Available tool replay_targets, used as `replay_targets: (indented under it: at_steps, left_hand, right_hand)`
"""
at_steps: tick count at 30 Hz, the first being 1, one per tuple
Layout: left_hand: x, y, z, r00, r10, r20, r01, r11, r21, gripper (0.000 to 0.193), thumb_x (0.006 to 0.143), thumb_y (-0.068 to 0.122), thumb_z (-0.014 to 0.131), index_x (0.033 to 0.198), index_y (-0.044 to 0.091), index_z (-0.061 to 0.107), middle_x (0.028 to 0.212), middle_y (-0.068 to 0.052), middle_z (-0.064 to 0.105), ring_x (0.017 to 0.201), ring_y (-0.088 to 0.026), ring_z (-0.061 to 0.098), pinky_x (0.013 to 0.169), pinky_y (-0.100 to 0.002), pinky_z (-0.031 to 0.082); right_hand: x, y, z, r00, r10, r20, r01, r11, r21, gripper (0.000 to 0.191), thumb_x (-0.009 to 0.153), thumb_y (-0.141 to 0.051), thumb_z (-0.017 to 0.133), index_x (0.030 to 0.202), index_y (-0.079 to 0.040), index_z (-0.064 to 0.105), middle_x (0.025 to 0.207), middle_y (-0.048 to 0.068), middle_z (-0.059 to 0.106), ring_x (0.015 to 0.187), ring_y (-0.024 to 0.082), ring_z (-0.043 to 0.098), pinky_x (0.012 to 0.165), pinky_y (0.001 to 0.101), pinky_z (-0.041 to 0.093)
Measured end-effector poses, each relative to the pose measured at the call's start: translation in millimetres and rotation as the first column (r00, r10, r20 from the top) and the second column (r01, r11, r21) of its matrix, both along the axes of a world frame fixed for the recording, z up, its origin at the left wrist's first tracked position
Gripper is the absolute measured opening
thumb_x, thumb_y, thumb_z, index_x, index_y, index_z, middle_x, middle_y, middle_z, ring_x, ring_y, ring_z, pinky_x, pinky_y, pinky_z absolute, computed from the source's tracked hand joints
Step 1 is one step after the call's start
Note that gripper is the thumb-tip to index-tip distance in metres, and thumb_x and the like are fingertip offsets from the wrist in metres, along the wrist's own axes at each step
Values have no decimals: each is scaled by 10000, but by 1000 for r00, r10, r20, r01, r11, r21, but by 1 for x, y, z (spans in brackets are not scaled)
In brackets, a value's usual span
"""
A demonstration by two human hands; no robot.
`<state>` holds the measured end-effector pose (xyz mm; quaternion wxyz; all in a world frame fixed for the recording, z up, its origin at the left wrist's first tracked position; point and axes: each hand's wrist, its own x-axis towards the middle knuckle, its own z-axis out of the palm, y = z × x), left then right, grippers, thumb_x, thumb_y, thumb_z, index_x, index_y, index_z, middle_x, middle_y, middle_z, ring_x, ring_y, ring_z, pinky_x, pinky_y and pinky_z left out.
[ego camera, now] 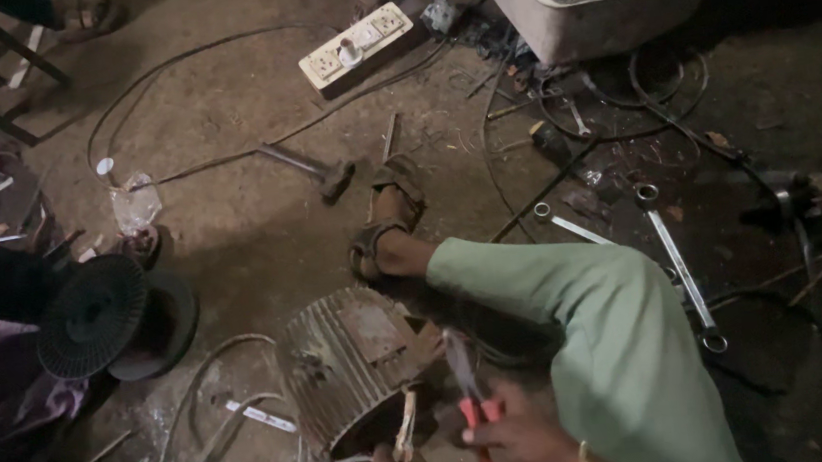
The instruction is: The person sits on the floor and uses pliers to strip insulation from several wires connected to an electric motor. They repeatedly cut and pull the wire ends to expose the conductors.
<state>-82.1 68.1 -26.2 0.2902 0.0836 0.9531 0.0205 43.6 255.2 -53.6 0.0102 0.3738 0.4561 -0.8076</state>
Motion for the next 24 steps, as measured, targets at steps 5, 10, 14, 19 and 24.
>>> replay_targets:
  at_steps: [5, 10, 14, 19, 24]
  left_hand:
    - [-7, 0, 54, 992, -30, 120, 18, 995, 98, 495, 850, 573, 658, 1155, 183, 634, 1030, -261, 722, 1015, -441, 701, 882, -574, 552]
    - [-4, 8, 112, 929, -368, 30, 356, 914, 193, 331, 966, 415, 512, 1111, 152, 651, 1057, -246, 689, 977, -447, 688, 822, -584, 532]
    - [-2, 21, 145, 986, -113, 125, 83, 971, 225, 440, 926, 468, 601, 1081, 56, 618, 968, -253, 716, 979, -452, 683, 855, -568, 525]
    - [5, 31, 170, 985, -119, 124, 82, 960, 268, 422, 908, 417, 630, 1063, 24, 623, 959, -255, 700, 935, -465, 679, 790, -572, 529]
    - [4, 39, 183, 985, -133, 112, 96, 953, 288, 400, 930, 395, 616, 1020, 6, 626, 933, -260, 706, 905, -459, 689, 789, -560, 535]
  right_hand:
    - [13, 9, 1, 995, 75, 58, -62, 977, -205, 495, 742, 1, 760, 1214, -3, 608, 882, 143, 685, 784, 281, 706, 737, 432, 588]
    - [13, -5, -8, 977, 198, 82, -190, 977, -92, 460, 788, -13, 722, 1237, -88, 659, 980, 58, 687, 894, 173, 684, 806, 344, 572]
    - [18, 4, 10, 949, 315, -7, -315, 949, 21, 305, 1030, -150, 575, 1291, -12, 648, 1019, 86, 658, 899, 247, 641, 751, 416, 530]
    - [22, 23, 64, 930, 368, 28, -369, 927, 74, 408, 860, -34, 668, 1268, -49, 654, 1110, 46, 734, 1037, 169, 681, 900, 331, 553]
    - [11, 31, 121, 860, 508, 53, -511, 854, 95, 420, 845, -18, 683, 1265, -10, 698, 1165, 85, 759, 1050, 164, 687, 895, 305, 529]
